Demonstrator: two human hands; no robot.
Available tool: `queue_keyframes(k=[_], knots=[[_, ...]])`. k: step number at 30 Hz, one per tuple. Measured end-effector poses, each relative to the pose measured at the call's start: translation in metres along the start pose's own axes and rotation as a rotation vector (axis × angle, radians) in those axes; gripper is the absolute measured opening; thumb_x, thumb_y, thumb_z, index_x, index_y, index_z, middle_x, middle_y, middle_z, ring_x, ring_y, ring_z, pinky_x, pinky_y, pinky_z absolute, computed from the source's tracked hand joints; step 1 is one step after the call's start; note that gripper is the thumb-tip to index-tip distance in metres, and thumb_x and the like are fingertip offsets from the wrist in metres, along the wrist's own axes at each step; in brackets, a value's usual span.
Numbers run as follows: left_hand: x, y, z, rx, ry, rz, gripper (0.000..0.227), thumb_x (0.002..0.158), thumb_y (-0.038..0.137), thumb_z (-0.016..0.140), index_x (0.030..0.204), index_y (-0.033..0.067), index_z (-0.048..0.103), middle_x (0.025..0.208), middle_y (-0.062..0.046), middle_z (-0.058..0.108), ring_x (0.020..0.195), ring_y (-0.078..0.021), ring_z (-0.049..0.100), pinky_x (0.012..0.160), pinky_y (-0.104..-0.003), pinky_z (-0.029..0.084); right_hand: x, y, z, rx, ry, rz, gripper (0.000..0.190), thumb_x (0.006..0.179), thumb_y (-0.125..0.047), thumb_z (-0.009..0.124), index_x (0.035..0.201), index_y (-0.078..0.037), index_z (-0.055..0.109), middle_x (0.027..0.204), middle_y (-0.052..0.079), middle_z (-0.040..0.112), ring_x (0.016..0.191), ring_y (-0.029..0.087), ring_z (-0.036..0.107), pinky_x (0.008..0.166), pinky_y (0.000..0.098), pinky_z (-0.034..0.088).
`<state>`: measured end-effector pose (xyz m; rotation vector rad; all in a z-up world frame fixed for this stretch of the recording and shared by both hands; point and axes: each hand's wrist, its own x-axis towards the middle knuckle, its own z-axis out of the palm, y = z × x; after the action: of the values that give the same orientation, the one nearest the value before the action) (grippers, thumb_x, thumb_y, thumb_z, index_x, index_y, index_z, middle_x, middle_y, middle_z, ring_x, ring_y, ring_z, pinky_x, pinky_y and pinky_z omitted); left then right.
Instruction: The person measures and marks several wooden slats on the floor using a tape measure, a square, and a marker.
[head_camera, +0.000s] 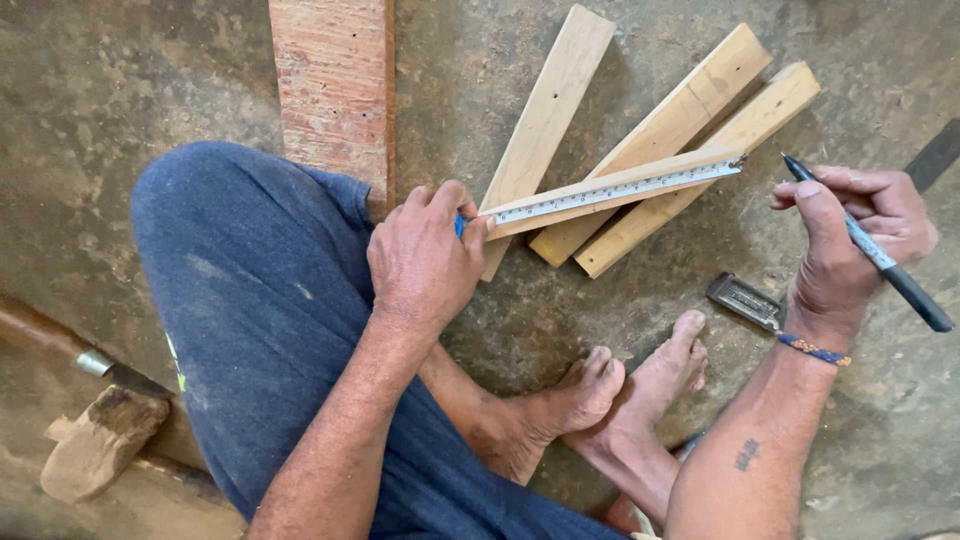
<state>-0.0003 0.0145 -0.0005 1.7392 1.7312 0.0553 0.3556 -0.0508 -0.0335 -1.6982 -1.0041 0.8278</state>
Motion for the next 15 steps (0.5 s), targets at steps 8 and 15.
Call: queue_keyframes(k=[8,15], knots=[[0.001,0.0,-0.001,-0.009,-0.019,-0.013,0.023,0.086,0.032,0.078,0.091,0.0129,0.066,0.088,-0.012,0.066,0.085,-0.0364,0.069,0.073,-0.051,0.053,0.002,-0.012,0.009,0.025,-0.008,-0.033,0.011,0.105,0.005,0.07,0.11,0.009,0.061,0.105,0.019,0.072,0.089,0.022,0.075,0.084,0.0319,0.065],[0.001,0.0,-0.001,-0.008,-0.023,-0.02,0.023,0.086,0.031,0.078,0.091,0.0131,0.066,0.088,-0.012,0.066,0.085,-0.036,0.069,0.073,-0.051,0.053,0.003,-0.014,0.013,0.01,-0.061,-0.051,0.01,0.106,0.005,0.071,0.109,0.011,0.062,0.102,0.02,0.071,0.088,0.023,0.075,0.083,0.0327,0.065]])
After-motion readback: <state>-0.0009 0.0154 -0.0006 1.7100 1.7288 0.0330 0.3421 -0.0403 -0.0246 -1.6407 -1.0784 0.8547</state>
